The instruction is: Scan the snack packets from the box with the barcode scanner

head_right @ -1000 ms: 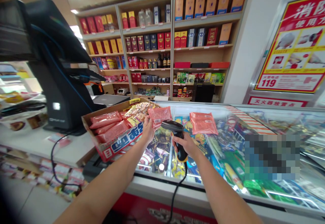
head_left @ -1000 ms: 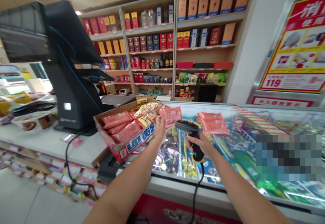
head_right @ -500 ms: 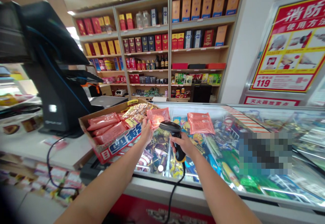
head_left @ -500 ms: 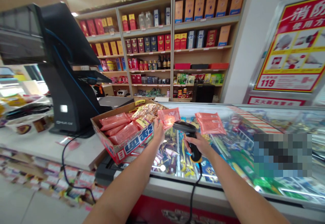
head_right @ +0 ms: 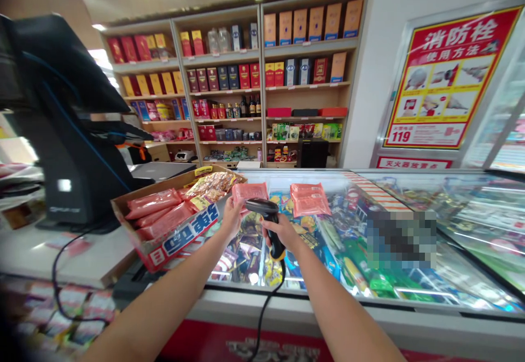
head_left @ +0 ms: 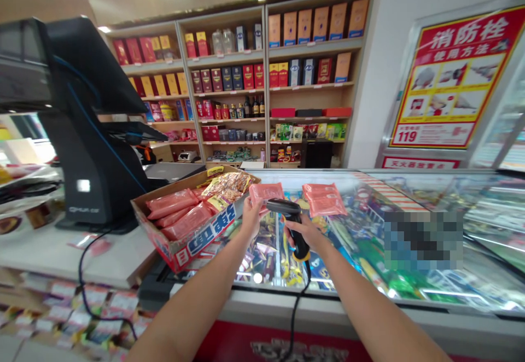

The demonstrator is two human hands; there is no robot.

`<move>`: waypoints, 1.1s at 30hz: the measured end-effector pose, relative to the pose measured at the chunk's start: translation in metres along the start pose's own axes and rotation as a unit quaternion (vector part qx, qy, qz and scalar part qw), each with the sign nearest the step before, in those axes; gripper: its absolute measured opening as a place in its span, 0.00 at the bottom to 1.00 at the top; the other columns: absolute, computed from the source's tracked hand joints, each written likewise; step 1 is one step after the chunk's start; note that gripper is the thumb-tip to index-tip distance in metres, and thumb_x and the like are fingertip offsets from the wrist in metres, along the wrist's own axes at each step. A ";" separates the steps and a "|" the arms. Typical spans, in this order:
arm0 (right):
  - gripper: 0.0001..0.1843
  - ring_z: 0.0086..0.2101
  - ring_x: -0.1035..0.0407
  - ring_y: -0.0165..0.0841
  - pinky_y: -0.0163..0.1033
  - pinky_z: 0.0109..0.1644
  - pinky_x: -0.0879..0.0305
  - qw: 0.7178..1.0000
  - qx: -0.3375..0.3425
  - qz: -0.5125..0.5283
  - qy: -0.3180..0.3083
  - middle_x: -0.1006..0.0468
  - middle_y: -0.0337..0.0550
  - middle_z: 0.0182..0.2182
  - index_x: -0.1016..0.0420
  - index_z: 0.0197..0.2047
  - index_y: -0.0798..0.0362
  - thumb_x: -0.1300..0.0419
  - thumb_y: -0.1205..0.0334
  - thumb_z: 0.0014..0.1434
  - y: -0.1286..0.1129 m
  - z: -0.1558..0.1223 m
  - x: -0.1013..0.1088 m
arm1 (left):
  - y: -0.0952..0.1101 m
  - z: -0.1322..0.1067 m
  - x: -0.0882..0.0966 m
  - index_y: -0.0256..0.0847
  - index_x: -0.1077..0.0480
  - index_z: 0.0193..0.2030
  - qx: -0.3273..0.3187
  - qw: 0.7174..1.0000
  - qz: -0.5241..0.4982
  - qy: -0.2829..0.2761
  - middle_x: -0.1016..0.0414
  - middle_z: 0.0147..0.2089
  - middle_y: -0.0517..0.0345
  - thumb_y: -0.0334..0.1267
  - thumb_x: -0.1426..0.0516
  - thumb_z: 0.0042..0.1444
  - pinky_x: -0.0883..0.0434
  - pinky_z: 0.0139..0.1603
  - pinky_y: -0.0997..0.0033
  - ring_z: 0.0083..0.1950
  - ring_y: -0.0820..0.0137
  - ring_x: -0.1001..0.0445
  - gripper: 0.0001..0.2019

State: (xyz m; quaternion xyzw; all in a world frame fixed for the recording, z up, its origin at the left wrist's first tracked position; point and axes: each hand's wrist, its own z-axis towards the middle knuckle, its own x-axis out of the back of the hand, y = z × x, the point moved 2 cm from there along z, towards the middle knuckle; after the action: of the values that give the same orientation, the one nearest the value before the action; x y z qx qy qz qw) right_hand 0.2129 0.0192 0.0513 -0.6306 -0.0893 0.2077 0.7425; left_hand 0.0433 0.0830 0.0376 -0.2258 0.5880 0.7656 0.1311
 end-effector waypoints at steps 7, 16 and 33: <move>0.18 0.13 0.36 0.28 0.34 0.15 0.39 0.994 0.005 0.047 0.095 0.27 0.37 0.16 0.29 0.28 0.55 0.33 0.50 0.44 -0.013 -0.007 0.018 | -0.001 -0.009 -0.032 0.38 0.34 0.41 0.057 0.994 -0.028 -0.088 0.23 0.34 0.54 0.45 0.30 0.36 0.24 0.44 0.54 0.34 0.63 0.21 0.27; 0.18 0.13 0.37 0.27 0.33 0.16 0.37 0.979 0.044 0.021 0.196 0.31 0.37 0.13 0.30 0.20 0.55 0.32 0.50 0.45 -0.041 -0.061 0.095 | -0.078 -0.023 -0.133 0.40 0.35 0.42 0.106 0.988 -0.027 -0.112 0.24 0.36 0.55 0.43 0.36 0.44 0.25 0.44 0.58 0.37 0.64 0.22 0.20; 0.16 0.14 0.36 0.28 0.33 0.16 0.38 0.970 0.063 -0.001 0.234 0.28 0.39 0.16 0.29 0.23 0.55 0.32 0.51 0.47 -0.047 -0.083 0.129 | -0.091 -0.009 -0.149 0.37 0.37 0.52 -0.063 0.883 0.464 0.028 0.32 0.56 0.41 0.32 0.39 0.47 0.40 0.62 0.61 0.63 0.57 0.36 0.24</move>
State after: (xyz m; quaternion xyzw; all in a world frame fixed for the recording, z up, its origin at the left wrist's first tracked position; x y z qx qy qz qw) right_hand 0.3708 -0.0064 0.0645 -0.6132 0.0997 0.0583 0.7814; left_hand 0.2162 0.1091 0.0337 0.0433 0.5794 0.7678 -0.2700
